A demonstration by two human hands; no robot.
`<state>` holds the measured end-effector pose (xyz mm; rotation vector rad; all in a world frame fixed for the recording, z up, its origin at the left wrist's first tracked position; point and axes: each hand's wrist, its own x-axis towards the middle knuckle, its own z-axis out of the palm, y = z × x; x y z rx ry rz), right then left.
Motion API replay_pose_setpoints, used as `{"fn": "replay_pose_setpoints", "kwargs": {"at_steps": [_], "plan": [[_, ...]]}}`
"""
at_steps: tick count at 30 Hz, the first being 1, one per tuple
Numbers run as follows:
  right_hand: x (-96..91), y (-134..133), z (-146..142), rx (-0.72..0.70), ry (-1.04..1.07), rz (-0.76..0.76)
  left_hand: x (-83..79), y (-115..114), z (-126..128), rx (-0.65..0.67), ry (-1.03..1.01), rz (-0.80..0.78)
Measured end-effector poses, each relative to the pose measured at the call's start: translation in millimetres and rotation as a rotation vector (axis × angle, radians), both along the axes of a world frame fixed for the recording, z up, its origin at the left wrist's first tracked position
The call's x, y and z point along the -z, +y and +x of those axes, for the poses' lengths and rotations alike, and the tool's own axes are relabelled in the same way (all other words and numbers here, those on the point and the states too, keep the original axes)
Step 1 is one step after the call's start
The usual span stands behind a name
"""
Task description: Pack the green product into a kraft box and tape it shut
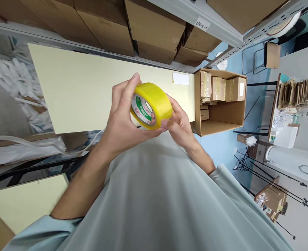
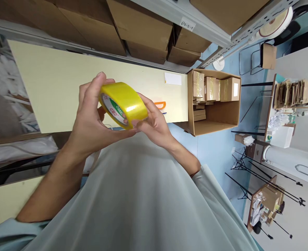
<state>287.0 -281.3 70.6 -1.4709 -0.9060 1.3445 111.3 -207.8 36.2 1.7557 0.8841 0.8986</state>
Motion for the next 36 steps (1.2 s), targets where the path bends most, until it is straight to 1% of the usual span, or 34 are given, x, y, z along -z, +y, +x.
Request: {"fn": "replay_pose_setpoints", "kwargs": {"at_steps": [3, 5, 10, 13, 17, 21, 23, 27, 32, 36], "plan": [[-2.9, -1, -1, -0.047, -0.020, -0.032, 9.5, 0, 1, 0.016, -0.050, 0.053], [-3.6, -1, -2, -0.057, -0.042, -0.062, 11.8, -1, 2, 0.018, -0.074, 0.060], [1.7, -5, -3, 0.018, -0.028, -0.052, 11.8, -2, 1, 0.015, -0.056, 0.074], [3.7, -7, -3, 0.003, -0.008, -0.045, 12.3, -3, 1, -0.007, -0.044, 0.080], [1.0, -8, -4, -0.025, 0.008, -0.029, 12.5, -5, 1, 0.006, -0.064, 0.087], [-2.1, -8, -4, 0.022, -0.024, -0.058, 12.2, -6, 2, 0.025, -0.082, 0.087], [-2.0, -9, -5, 0.046, -0.005, -0.055, 12.5, -6, 2, 0.031, -0.096, 0.086], [0.0, -10, -5, 0.063, 0.076, -0.008, 14.8, -4, 1, 0.035, -0.095, 0.045], [-1.1, -6, 0, 0.047, 0.080, -0.050, 17.5, -4, 1, 0.067, -0.130, -0.064], [-9.7, -3, 11, -0.030, 0.094, -0.059, 16.9, -7, 3, 0.097, -0.170, -0.169]]}}
